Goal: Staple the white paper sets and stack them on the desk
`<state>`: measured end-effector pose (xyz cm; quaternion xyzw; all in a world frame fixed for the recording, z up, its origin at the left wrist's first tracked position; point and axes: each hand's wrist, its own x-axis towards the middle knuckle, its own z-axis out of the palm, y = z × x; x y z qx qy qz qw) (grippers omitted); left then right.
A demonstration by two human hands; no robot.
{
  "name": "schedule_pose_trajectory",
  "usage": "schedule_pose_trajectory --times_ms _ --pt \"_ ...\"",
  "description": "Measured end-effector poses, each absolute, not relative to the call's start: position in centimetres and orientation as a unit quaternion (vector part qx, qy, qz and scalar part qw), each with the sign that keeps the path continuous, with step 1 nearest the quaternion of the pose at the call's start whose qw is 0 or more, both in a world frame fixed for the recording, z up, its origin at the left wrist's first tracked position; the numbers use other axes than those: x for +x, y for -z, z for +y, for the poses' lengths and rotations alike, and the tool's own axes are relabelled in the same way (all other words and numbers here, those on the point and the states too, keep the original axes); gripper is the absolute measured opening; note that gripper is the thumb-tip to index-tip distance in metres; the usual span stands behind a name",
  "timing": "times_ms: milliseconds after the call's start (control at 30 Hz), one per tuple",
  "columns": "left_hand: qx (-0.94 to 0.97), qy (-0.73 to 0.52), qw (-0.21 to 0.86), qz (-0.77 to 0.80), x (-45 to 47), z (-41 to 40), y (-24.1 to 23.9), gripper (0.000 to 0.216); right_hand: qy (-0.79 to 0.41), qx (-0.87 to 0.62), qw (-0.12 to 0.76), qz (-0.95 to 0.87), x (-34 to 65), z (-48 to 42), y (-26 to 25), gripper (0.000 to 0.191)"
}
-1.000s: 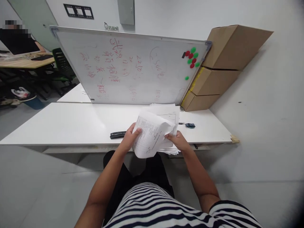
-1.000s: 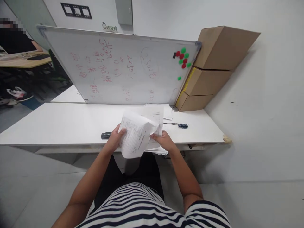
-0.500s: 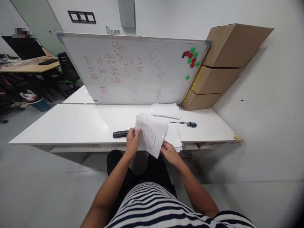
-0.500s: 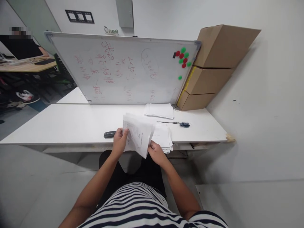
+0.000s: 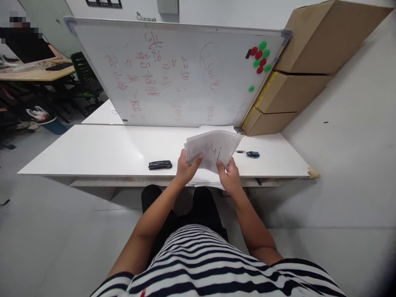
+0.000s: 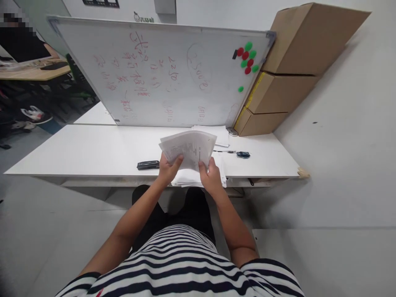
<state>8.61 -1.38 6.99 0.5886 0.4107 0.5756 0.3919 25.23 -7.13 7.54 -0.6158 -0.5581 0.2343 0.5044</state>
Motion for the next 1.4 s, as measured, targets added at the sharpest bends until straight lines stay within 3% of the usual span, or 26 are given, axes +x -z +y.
schedule_pose_trajectory --times_ms 167,300,467,667,800,900,1100,1233,1400 --pt "0.527 -0.488 0.567 0.403 9.1 0.3 -5.4 0.044 -0.228 -0.626 0.471 -0.578 25.1 -5.1 -3.4 0.041" --pt "0.524 -0.463 0.545 0.462 8.7 0.0 -3.3 0.038 -0.234 -0.643 0.420 -0.596 24.6 -5.2 0.2 0.040" --pt "0.533 -0.468 0.517 0.479 8.5 -0.7 -3.3 0.036 -0.218 -0.656 0.421 -0.587 24.8 -5.7 0.3 0.039" --pt "0.378 -0.577 0.614 0.383 9.2 -2.3 -4.5 0.054 -0.376 -0.542 0.594 -0.462 23.5 -7.1 -0.8 0.046" --pt "0.372 -0.568 0.631 0.375 10.2 -3.6 -4.9 0.060 -0.416 -0.539 0.589 -0.436 22.1 -7.9 -0.5 0.041" --pt "0.443 -0.553 0.537 0.458 8.7 -3.0 -4.5 0.061 -0.406 -0.586 0.562 -0.419 22.4 -8.0 -0.1 0.038" --pt "0.605 -0.410 0.115 0.673 -1.0 2.5 -0.6 0.034 -0.471 -0.607 0.520 -0.373 25.4 -7.0 -0.6 0.040" --pt "0.641 -0.313 0.041 0.700 -4.9 4.9 2.7 0.036 -0.509 -0.609 0.448 -0.412 26.6 -6.2 -1.5 0.029" --pt "0.653 -0.318 0.030 0.687 -5.4 5.6 3.8 0.041 -0.569 -0.578 0.393 -0.433 26.2 -5.7 -1.9 0.029"
